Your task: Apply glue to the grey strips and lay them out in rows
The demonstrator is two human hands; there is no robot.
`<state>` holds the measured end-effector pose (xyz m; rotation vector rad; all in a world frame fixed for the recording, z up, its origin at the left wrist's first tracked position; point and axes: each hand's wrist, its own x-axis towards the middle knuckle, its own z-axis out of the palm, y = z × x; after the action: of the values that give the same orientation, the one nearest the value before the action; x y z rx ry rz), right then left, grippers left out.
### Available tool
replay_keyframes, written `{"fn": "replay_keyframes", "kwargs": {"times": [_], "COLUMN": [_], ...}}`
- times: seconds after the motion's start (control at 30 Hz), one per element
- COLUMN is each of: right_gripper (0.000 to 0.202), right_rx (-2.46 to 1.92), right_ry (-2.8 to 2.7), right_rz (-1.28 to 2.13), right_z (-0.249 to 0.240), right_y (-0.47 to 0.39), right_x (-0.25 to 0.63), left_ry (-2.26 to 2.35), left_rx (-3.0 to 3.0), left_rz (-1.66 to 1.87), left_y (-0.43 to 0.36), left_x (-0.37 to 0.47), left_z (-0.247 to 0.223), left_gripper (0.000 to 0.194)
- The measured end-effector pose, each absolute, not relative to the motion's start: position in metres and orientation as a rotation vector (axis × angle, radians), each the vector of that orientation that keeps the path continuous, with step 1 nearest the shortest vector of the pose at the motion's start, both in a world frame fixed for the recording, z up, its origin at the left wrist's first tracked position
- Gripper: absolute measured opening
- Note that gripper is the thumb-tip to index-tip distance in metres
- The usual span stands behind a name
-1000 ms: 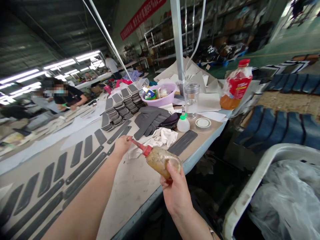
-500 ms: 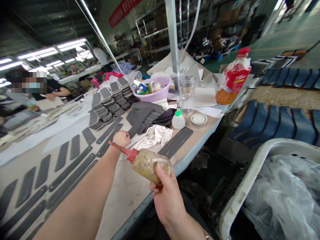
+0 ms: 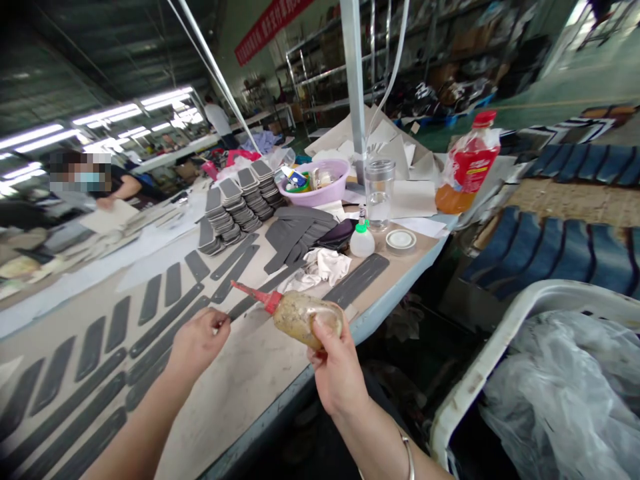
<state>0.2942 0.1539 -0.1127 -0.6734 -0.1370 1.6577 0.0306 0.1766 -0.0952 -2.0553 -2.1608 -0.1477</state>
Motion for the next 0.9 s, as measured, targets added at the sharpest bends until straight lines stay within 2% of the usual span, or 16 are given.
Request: {"fn": "replay_keyframes", "kwargs": {"times": [0.13, 0.27, 0.4, 0.53, 0.73, 0.9], "right_gripper": [0.047, 0.049, 0.051, 0.053, 0.044, 0.046], "right_rx": [-0.766, -0.840, -0.874, -0.930, -0.770, -0.682], "right_ry": [-0.343, -0.658, -0.995, -1.354, -1.887, -2.032], "right_rz": [1.670, 1.647, 1.565, 1.399, 0.869, 0.738], "right_z": [-0.109, -0.111, -0.117, -0.124, -0.132, -0.138], "right_y": [0.145, 0.132, 0.117, 0.102, 0.088, 0.081], "right_x": [0.287, 0.276, 0.263, 0.252, 0.232, 0.217], "left_ry": [-2.275, -2.578, -2.656, -2.411, -2.163, -2.171], "left_rx": [-2.048, -1.948, -1.857, -1.925, -2.104, -2.102], "left_rz": [-0.034, -0.018, -0.304, -0.613, -0.561, -0.629], "left_y": [0.061, -0.004, -0.026, -0.040, -0.049, -0.045], "left_x": [0.013, 0.011, 0.007, -0.002, -0.013, -0.015], "left_z": [-0.108, -0.126, -0.135, -0.144, -0.158, -0.159], "left_gripper": [0.020, 0.018, 0.015, 0.020, 0.024, 0.024]}}
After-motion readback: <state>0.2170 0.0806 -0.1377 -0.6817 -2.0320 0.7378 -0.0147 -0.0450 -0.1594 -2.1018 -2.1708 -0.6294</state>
